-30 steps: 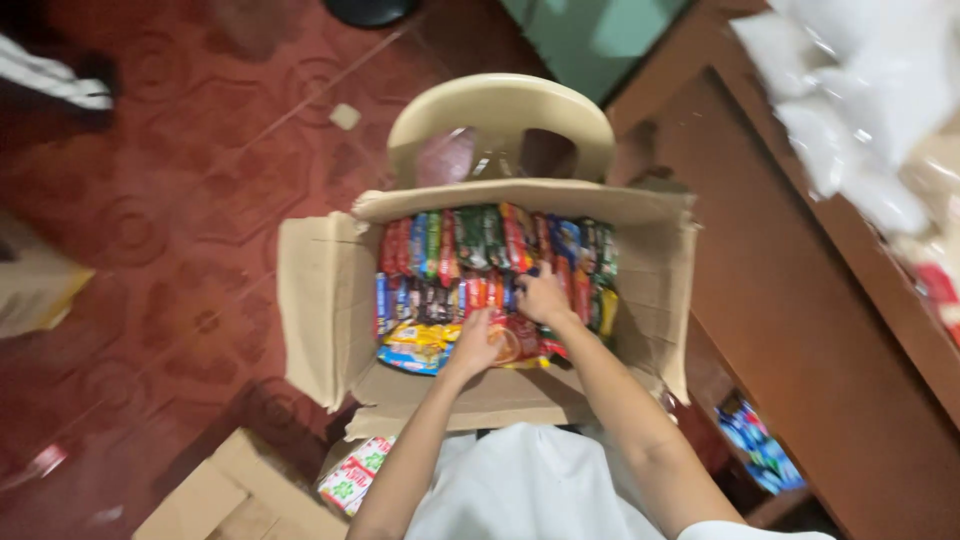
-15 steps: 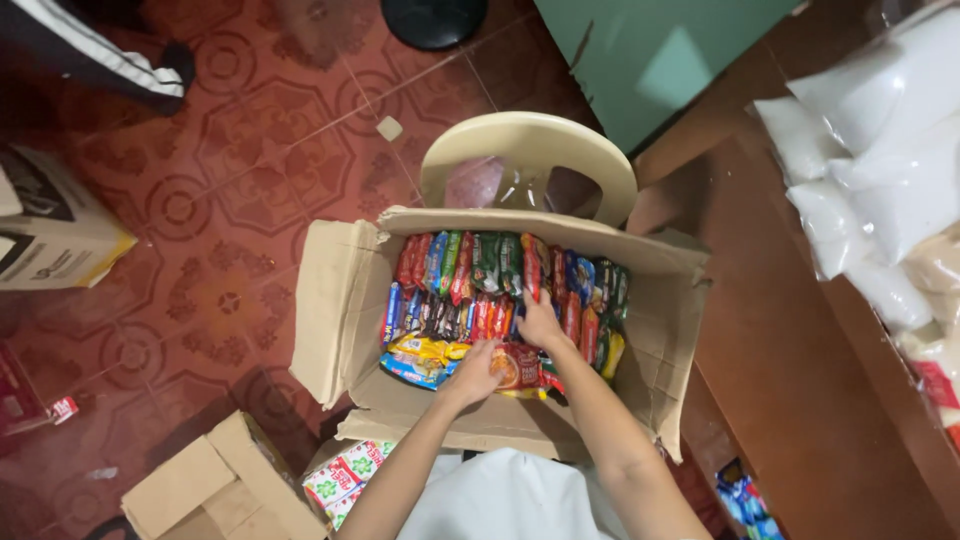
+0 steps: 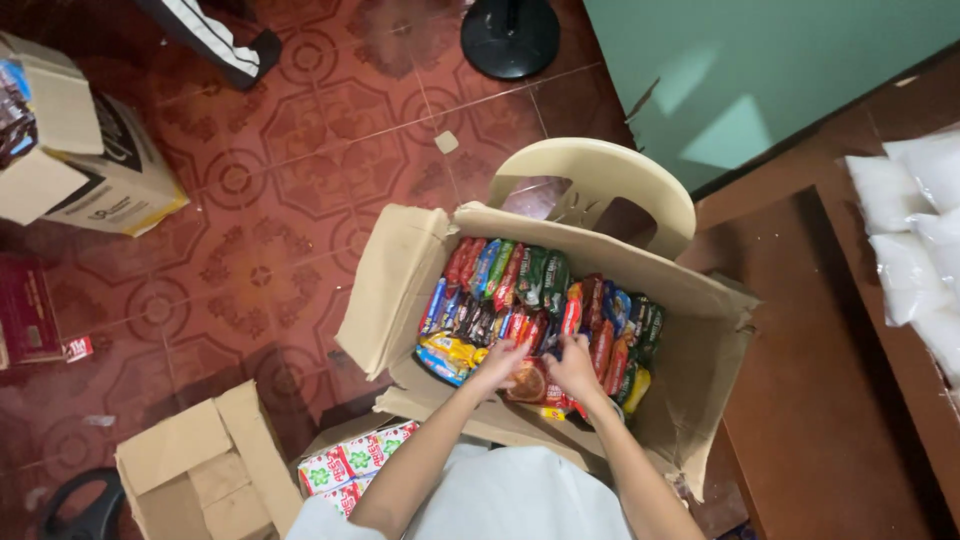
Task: Stock packaged noodles from a cardboard box onto grocery store shelves.
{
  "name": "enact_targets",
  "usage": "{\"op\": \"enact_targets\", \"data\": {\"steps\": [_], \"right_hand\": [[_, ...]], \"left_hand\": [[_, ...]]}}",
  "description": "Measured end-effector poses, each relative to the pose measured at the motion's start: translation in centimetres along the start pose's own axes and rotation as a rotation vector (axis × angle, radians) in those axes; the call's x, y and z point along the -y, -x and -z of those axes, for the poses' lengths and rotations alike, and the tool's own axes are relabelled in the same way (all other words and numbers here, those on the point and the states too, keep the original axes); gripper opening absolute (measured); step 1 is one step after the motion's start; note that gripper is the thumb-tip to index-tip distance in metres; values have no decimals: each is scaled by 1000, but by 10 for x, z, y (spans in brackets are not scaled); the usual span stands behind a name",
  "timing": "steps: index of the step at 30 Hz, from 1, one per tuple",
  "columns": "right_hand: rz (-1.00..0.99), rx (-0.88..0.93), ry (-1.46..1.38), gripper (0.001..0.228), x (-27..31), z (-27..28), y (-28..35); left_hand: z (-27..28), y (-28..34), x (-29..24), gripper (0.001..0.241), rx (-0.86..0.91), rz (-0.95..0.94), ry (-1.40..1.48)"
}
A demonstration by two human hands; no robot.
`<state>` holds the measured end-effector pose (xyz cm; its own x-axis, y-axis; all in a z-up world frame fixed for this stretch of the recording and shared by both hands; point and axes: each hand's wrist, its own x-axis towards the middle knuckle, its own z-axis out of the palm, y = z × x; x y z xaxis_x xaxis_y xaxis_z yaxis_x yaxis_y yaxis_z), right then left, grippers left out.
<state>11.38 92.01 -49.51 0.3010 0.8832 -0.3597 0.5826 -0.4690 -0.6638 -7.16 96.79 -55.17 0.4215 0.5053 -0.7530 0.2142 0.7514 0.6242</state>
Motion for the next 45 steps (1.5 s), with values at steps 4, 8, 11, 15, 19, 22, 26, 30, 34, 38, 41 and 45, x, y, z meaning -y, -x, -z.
{"op": "enact_targets", "data": {"steps": [4,8,11,15,19,22,26,30,34,38,41,45], "right_hand": [[72,55,27,54,50,5,38],[297,225,76,44,111,17,80],[436,333,86,37,137,19,100],[399,369,-40,28,142,23,107],[480,55,-65,26,113,20,100],[162,-247,-183,25,97,21,97],[18,-419,-372,54,70,25,86],[-308,-131,-1246,44,80,48,104],[-300,-268,-1173,42,53,55,122],[-230,-411,-1279,42,37,76,151],[-219,-560,-1342,46,44,104,179],[-157,-750,-1557,54,37,128,218]], "left_hand": [[-1,21,-44,88,6,141,242],[4,20,-40,78,-79,110,369],[12,2,-17,61,-168,-21,527],[23,2,-6,41,-225,-178,624],[26,23,-26,40,-192,-293,556],[23,44,-44,41,-59,-366,509],[17,62,-67,44,225,-300,415],[-3,67,-67,46,484,-183,280],[-32,74,-81,48,617,-168,190],[-58,69,-75,52,795,-15,347],[-77,67,-60,61,937,62,511],[-114,94,-66,75,1185,67,483]]}}
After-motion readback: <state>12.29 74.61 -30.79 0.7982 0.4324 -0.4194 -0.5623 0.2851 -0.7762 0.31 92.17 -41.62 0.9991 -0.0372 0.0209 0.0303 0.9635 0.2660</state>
